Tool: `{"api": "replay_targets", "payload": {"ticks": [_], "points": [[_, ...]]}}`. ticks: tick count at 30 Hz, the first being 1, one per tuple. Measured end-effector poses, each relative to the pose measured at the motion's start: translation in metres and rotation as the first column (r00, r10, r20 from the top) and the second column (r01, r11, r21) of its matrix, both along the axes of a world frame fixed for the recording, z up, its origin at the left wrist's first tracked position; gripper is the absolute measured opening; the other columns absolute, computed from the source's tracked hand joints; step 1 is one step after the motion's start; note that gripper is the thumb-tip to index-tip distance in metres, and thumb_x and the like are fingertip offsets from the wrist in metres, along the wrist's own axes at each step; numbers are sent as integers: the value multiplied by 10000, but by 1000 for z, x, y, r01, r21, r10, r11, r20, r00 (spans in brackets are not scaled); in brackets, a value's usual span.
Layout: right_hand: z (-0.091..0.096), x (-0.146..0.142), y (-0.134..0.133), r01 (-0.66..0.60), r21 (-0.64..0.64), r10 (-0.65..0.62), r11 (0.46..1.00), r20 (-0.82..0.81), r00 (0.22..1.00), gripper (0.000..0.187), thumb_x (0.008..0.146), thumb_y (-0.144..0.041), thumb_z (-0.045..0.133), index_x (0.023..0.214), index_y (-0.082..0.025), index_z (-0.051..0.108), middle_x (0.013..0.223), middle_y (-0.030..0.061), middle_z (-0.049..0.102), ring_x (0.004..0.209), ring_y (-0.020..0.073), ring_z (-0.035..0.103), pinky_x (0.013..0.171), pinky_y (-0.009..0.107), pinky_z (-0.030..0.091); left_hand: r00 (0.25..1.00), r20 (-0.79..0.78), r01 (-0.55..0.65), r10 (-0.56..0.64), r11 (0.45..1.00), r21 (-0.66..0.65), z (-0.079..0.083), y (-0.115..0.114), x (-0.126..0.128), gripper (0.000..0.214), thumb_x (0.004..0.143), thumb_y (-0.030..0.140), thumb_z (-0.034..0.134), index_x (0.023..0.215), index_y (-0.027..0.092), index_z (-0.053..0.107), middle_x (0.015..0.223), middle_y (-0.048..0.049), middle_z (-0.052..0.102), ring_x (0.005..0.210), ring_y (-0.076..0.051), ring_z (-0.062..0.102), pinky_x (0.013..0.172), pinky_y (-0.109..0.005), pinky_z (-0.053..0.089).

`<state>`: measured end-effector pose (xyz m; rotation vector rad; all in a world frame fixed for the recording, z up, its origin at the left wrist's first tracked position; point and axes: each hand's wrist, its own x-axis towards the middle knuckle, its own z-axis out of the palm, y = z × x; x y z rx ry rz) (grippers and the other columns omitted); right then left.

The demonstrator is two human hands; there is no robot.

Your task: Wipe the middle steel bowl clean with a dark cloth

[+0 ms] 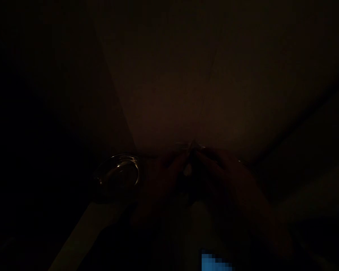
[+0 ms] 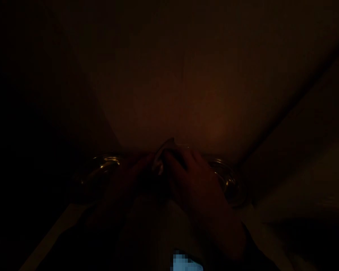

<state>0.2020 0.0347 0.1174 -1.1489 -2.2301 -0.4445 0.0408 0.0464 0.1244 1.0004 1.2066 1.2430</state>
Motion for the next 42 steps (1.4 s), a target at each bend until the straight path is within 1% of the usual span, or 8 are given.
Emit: {"api": "replay_targets", "payload": {"ticks": [4, 11, 17, 21, 28, 34, 40, 42], "points": [[2, -3, -6, -138, -18, 139, 990, 50, 989, 348, 907, -180, 500, 1240, -200, 597, 1255, 120, 581, 1074, 284, 526, 809, 428, 541, 996, -85, -23, 22, 1000, -15, -2, 0, -2, 336, 746, 529, 652, 891, 239, 744, 884, -17, 741, 831, -185, 681, 632, -229, 500], [4, -1, 4, 18, -2, -18, 1000, -49, 999, 373, 936, -199, 456, 1261, -52, 564, 1157, 180, 617, 997, 286, 549, 819, 455, 535, 993, -118, 8, -8, 1000, -1, -3, 0, 0, 342, 757, 526, 650, 920, 240, 741, 908, -20, 739, 863, -185, 675, 669, -224, 498], [-1, -8, -5, -199, -1, 199, 980, -4, 980, 334, 889, -155, 517, 1206, -166, 623, 1224, 116, 616, 1054, 297, 506, 813, 471, 530, 995, -99, 8, -11, 999, -35, -2, 1, 0, 354, 813, 497, 576, 1009, 235, 713, 1032, -31, 725, 933, -192, 674, 715, -242, 523], [-2, -11, -6, -240, 3, 240, 971, -20, 971, 317, 890, -170, 530, 1192, -178, 627, 1199, 101, 637, 1025, 297, 514, 782, 484, 533, 992, -127, 1, -2, 1000, -8, -1, 0, 0, 332, 834, 475, 549, 1014, 253, 718, 1051, -21, 727, 970, -187, 671, 765, -243, 525], [-1, -4, 1, -110, 1, 110, 994, -120, 987, 293, 922, -204, 510, 1187, -126, 608, 1203, 148, 608, 1045, 292, 519, 810, 456, 530, 992, -123, 42, -39, 999, 22, -1, 1, 0, 346, 829, 480, 550, 1039, 253, 706, 1076, -24, 717, 1023, -207, 649, 869, -292, 497], [-4, -10, -4, -191, 49, 193, 980, -40, 980, 265, 908, -190, 512, 1134, -184, 652, 1186, 126, 625, 1032, 307, 521, 762, 459, 542, 986, -164, -27, 20, 999, -39, -3, 3, -1, 366, 815, 518, 558, 1050, 276, 699, 1104, -22, 708, 1043, -216, 634, 856, -303, 482], [-4, -3, 5, -24, 41, 30, 999, -144, 989, 320, 944, -223, 471, 1199, -85, 606, 1143, 163, 630, 998, 280, 546, 809, 441, 538, 990, -140, 11, -12, 1000, -10, -7, 1, 1, 408, 764, 587, 600, 1013, 282, 711, 1025, -3, 726, 964, -197, 660, 741, -247, 499], [-4, -2, 5, -21, 30, 25, 999, -139, 990, 327, 942, -220, 475, 1212, -81, 596, 1151, 163, 626, 1003, 281, 548, 815, 446, 538, 987, -160, -1, -3, 1000, -24, -7, 0, 1, 408, 765, 585, 599, 1010, 280, 713, 1027, -6, 728, 965, -201, 661, 737, -249, 499]]}}
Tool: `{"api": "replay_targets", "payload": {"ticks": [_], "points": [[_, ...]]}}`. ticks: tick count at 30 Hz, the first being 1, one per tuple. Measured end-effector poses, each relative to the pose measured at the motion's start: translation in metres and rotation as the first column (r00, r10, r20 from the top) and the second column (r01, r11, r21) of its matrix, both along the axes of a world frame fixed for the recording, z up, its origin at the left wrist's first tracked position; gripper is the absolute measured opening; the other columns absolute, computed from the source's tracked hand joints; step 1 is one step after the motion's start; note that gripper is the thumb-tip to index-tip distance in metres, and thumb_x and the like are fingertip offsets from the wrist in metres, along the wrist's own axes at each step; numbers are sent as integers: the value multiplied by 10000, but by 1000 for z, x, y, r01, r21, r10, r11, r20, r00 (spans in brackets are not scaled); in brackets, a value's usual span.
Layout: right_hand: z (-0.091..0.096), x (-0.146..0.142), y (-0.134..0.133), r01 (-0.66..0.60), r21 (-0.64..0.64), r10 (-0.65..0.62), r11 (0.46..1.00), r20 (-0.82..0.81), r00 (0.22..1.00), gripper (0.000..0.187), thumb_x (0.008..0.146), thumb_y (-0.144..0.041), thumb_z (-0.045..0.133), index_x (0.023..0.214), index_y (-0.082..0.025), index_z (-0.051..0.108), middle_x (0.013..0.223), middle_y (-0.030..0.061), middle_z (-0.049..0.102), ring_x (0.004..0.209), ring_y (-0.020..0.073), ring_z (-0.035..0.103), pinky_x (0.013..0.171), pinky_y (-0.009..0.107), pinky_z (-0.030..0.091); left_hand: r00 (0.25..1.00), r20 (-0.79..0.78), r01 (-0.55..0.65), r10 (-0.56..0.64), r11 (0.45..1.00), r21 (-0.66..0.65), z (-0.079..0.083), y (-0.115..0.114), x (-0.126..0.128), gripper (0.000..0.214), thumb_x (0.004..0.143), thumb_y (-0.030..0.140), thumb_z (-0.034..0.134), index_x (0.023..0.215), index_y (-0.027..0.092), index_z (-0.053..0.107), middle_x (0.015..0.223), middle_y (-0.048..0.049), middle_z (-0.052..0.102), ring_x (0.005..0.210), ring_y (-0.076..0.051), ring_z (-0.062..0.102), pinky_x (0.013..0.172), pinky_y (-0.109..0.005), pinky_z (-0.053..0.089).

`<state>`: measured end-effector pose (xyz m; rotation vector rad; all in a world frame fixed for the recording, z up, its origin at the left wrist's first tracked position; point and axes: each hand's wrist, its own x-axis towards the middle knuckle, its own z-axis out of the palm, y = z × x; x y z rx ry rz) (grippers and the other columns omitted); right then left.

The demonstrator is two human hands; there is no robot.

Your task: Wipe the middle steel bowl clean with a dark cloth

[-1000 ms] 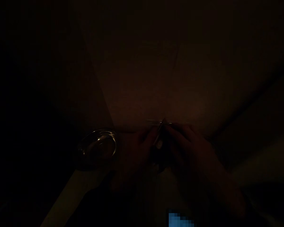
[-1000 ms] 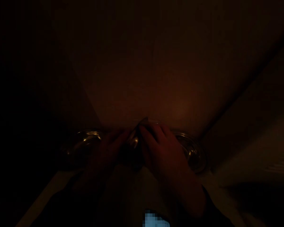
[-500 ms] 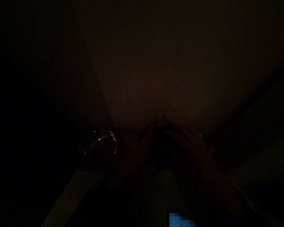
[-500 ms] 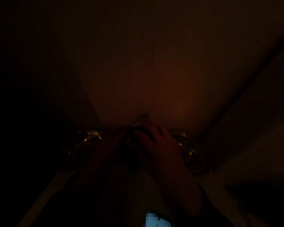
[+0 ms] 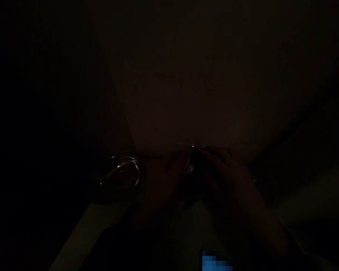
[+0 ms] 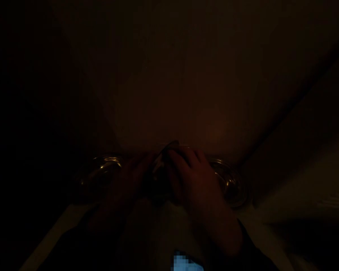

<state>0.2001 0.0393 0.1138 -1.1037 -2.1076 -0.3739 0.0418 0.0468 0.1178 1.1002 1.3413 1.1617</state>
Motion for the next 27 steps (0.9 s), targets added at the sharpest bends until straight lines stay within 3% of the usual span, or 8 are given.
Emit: {"api": "replay_targets", "payload": {"ticks": [5, 13, 20, 25, 27], "points": [[3, -7, -10, -144, -12, 144, 990, 108, 984, 280, 911, -204, 522, 1160, -165, 642, 1202, 112, 625, 1038, 301, 523, 807, 468, 537, 1000, -3, -27, 27, 999, -18, 3, 1, -1, 354, 800, 539, 574, 977, 272, 724, 980, 3, 738, 921, -181, 673, 735, -242, 497], [3, 1, -1, 9, -14, -9, 1000, -20, 1000, 317, 941, -229, 482, 1191, -84, 612, 1132, 154, 637, 994, 273, 565, 823, 441, 534, 999, 26, -19, 19, 1000, -1, -2, -1, -1, 390, 749, 578, 622, 950, 259, 721, 926, 8, 739, 866, -174, 675, 672, -223, 489], [5, -3, -10, -131, -37, 134, 991, 105, 985, 285, 931, -236, 499, 1183, -193, 623, 1234, 101, 605, 1074, 277, 524, 830, 438, 531, 1000, -13, -3, 3, 1000, 8, 2, 0, -2, 346, 782, 510, 613, 982, 249, 719, 952, -8, 737, 890, -173, 672, 704, -229, 490], [1, 2, 1, 22, -44, -23, 999, -29, 999, 332, 960, -255, 436, 1205, -104, 602, 1126, 155, 642, 1002, 277, 578, 824, 463, 540, 1000, 2, 18, -18, 999, 42, 0, -2, -3, 418, 748, 571, 632, 968, 226, 720, 936, -22, 740, 864, -182, 677, 689, -233, 495], [0, 4, 2, 41, -55, -43, 998, -37, 998, 342, 963, -268, 428, 1221, -116, 593, 1118, 154, 645, 982, 275, 589, 810, 469, 548, 1000, -5, 27, -27, 999, 33, 1, -2, -2, 409, 750, 559, 637, 959, 216, 717, 924, -25, 741, 847, -177, 678, 673, -225, 493]]}}
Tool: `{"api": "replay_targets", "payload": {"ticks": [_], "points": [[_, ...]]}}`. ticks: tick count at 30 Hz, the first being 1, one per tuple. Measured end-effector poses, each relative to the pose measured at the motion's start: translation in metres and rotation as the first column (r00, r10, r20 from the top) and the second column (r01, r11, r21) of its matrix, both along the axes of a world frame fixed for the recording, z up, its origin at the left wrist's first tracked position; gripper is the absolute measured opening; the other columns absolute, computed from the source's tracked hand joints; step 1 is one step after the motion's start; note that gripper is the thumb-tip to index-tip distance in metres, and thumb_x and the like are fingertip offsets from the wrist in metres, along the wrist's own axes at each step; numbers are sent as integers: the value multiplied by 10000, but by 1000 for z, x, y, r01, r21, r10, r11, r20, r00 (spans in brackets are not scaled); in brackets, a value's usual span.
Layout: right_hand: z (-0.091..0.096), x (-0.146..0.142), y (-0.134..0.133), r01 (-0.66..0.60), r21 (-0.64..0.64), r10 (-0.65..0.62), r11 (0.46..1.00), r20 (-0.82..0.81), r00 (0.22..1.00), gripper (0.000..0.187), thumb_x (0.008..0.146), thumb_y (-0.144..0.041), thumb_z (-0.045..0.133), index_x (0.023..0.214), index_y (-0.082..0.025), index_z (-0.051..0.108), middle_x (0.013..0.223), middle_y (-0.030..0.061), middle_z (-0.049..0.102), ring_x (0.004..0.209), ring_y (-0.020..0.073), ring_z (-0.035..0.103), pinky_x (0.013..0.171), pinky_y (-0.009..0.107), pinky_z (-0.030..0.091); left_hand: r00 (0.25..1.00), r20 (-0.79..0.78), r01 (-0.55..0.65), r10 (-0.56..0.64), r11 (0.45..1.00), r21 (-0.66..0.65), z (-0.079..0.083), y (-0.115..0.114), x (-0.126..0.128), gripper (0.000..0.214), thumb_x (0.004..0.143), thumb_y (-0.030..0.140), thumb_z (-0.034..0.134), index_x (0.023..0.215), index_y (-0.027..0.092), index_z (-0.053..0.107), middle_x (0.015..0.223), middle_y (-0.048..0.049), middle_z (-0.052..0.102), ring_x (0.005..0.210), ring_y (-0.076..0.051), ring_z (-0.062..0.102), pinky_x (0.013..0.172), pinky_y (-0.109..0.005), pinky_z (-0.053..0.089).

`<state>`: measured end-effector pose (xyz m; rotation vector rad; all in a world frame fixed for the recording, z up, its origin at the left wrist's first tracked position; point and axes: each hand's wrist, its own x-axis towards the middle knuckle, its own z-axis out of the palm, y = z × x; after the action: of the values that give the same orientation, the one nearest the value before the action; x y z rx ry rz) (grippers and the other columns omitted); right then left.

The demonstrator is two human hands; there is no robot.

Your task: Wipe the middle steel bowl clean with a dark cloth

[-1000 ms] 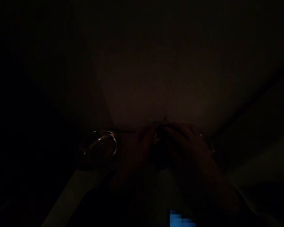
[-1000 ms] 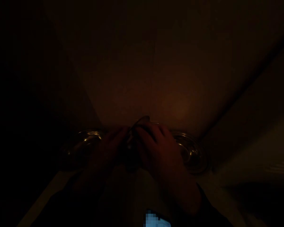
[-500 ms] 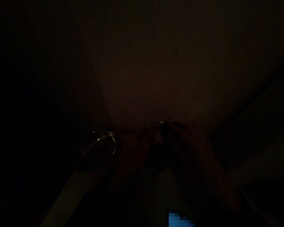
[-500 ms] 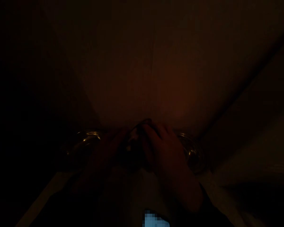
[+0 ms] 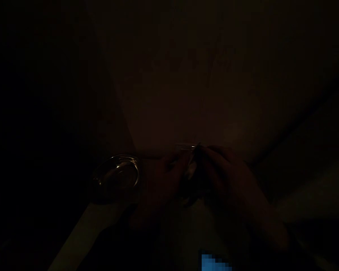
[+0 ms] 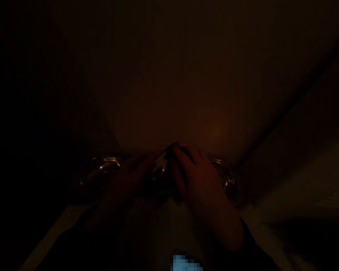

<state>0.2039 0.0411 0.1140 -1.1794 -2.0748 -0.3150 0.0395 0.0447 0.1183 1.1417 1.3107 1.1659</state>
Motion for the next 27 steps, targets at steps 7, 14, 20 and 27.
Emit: {"api": "replay_targets", "payload": {"ticks": [7, 14, 20, 27], "points": [[5, -7, -10, -188, -6, 186, 982, 146, 972, 309, 918, -213, 502, 1201, -176, 619, 1243, 124, 601, 1081, 285, 537, 828, 447, 544, 998, 57, -6, 9, 999, -37, 7, 2, 0, 329, 780, 486, 631, 962, 222, 706, 887, -7, 738, 814, -155, 679, 627, -199, 491], [-3, 1, 1, -24, -9, 24, 1000, 10, 1000, 342, 960, -272, 439, 1228, -124, 594, 1132, 152, 638, 999, 273, 595, 824, 472, 549, 1000, 1, 11, -11, 1000, 4, -1, 1, -3, 374, 772, 542, 619, 961, 233, 709, 919, -13, 732, 835, -167, 668, 674, -228, 484], [1, -5, -13, -215, -37, 218, 976, 142, 966, 295, 911, -227, 528, 1190, -212, 619, 1260, 111, 587, 1103, 280, 540, 849, 464, 536, 1000, 18, -11, 11, 1000, -19, 2, 2, -4, 382, 774, 506, 630, 999, 206, 702, 963, -25, 738, 873, -178, 672, 678, -226, 488], [-3, -1, -1, -4, -8, 4, 1000, 14, 1000, 346, 965, -278, 425, 1249, -154, 578, 1149, 145, 633, 1020, 272, 600, 833, 455, 550, 998, 60, 7, -5, 999, -33, 8, -1, -2, 357, 781, 481, 627, 954, 187, 733, 915, -32, 750, 857, -189, 684, 689, -237, 499]]}}
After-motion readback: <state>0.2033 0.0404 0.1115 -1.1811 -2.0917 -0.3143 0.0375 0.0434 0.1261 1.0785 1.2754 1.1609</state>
